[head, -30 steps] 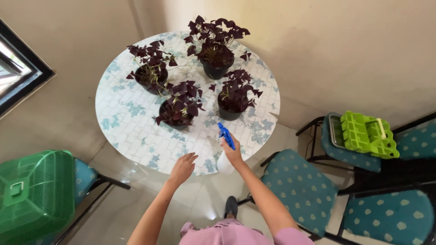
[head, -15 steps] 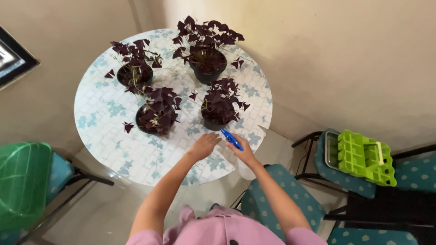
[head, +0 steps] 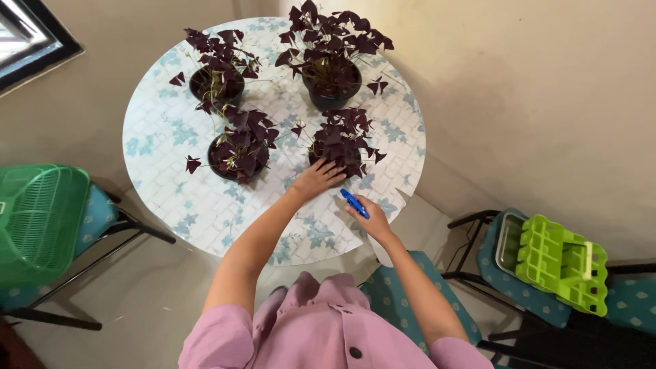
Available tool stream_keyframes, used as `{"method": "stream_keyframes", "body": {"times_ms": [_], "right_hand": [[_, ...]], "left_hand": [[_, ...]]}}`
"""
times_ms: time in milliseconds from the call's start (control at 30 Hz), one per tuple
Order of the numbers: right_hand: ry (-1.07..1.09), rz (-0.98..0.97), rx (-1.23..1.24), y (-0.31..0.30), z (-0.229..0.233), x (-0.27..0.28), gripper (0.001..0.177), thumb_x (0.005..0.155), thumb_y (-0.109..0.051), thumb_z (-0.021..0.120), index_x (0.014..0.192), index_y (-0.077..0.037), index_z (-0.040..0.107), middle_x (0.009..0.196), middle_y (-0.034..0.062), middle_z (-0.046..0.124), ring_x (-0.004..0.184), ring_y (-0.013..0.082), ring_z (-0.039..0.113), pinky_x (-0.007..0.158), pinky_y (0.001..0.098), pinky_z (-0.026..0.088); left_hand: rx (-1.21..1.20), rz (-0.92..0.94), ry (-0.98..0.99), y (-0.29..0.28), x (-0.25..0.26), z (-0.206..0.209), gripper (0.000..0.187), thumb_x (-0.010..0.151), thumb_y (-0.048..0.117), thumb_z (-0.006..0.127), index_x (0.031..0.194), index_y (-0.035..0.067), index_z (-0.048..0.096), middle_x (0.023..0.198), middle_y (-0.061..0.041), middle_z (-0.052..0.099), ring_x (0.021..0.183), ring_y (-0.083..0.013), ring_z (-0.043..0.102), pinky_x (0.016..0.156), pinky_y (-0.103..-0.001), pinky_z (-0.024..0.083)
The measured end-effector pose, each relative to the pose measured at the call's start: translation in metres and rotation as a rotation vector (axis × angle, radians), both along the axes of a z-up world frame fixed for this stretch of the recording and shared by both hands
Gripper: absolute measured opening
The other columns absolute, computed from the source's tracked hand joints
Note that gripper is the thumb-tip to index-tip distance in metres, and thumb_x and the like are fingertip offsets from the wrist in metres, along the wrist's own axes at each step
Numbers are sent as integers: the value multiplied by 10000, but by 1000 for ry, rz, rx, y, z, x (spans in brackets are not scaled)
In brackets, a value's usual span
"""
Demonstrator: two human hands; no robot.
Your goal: The person uses a spray bottle to mist the leaves and soil of several potted plants arranged on a round table. They move from one pot to the next, spraying each plant in turn while occasionally adjusting the pots with their other hand.
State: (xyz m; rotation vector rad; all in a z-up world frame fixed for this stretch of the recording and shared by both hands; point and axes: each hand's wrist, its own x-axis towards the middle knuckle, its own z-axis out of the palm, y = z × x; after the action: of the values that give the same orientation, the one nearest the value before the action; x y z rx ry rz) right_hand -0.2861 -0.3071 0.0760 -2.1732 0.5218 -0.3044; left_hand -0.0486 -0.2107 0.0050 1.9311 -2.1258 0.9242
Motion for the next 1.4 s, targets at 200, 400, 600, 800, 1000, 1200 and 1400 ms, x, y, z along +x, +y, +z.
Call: {"method": "stream_keyframes", "body": {"times_ms": [200, 400, 600, 800, 1000, 1200, 1400], "right_hand": [[19, -33, -10, 7, 11, 17, 492, 930, -508, 697, 1256, -141, 666, 1027, 161, 752, 996, 379, 710, 822, 484, 559], [106, -109, -60, 10, 15, 32, 508, 923, -580, 667, 1214, -165, 683, 961, 136, 756, 957, 355, 723, 802, 457, 566], [126, -228, -78, -1, -3, 46, 377, 911, -553, 684, 1003, -191, 736, 710, 112, 698, 755, 334, 708, 702, 428, 532], [167, -280, -82, -4, -13, 54, 381, 892, -617, 656, 878, -240, 710, 616, -5, 694, 688, 269, 706, 681, 378, 538], [229, -304, -117, 0, -2, 59, 388, 879, -613, 639, 830, -230, 677, 591, -16, 687, 706, 292, 706, 722, 394, 540], [232, -294, -130, 1, -1, 62, 392, 886, -616, 633, 829, -230, 667, 587, -30, 691, 711, 268, 715, 736, 393, 546], [229, -291, -126, -1, -8, 62, 386, 887, -609, 641, 887, -226, 688, 634, -10, 712, 741, 289, 719, 746, 395, 549]], "left_hand": [[32, 28, -49, 1, 23, -13, 605, 943, 186, 635, 1522, 214, 465, 1524, 0, 547, 1415, -255, 476, 1236, -584, 260], [76, 26, -99, 12, 32, -2, 583, 942, 202, 661, 1501, 196, 496, 1601, 27, 457, 1446, -259, 432, 1213, -575, 298], [29, -25, -89, 16, 40, 2, 519, 930, 197, 637, 1443, 158, 566, 1552, 26, 522, 1420, -256, 461, 1198, -569, 322], [19, -97, -45, 17, 45, 1, 432, 947, 142, 631, 1377, 104, 619, 1552, -33, 519, 1431, -300, 448, 1192, -576, 320], [101, -70, -72, 17, 44, 0, 415, 953, 165, 603, 1357, 72, 625, 1587, -14, 472, 1458, -282, 411, 1236, -568, 284], [152, -85, -80, 13, 45, 2, 348, 948, 132, 614, 1287, 65, 660, 1582, -50, 469, 1483, -313, 376, 1247, -601, 244], [127, -84, -94, 8, 45, 2, 307, 923, 159, 666, 1215, 73, 711, 1583, -25, 477, 1486, -289, 374, 1263, -585, 229]]}}
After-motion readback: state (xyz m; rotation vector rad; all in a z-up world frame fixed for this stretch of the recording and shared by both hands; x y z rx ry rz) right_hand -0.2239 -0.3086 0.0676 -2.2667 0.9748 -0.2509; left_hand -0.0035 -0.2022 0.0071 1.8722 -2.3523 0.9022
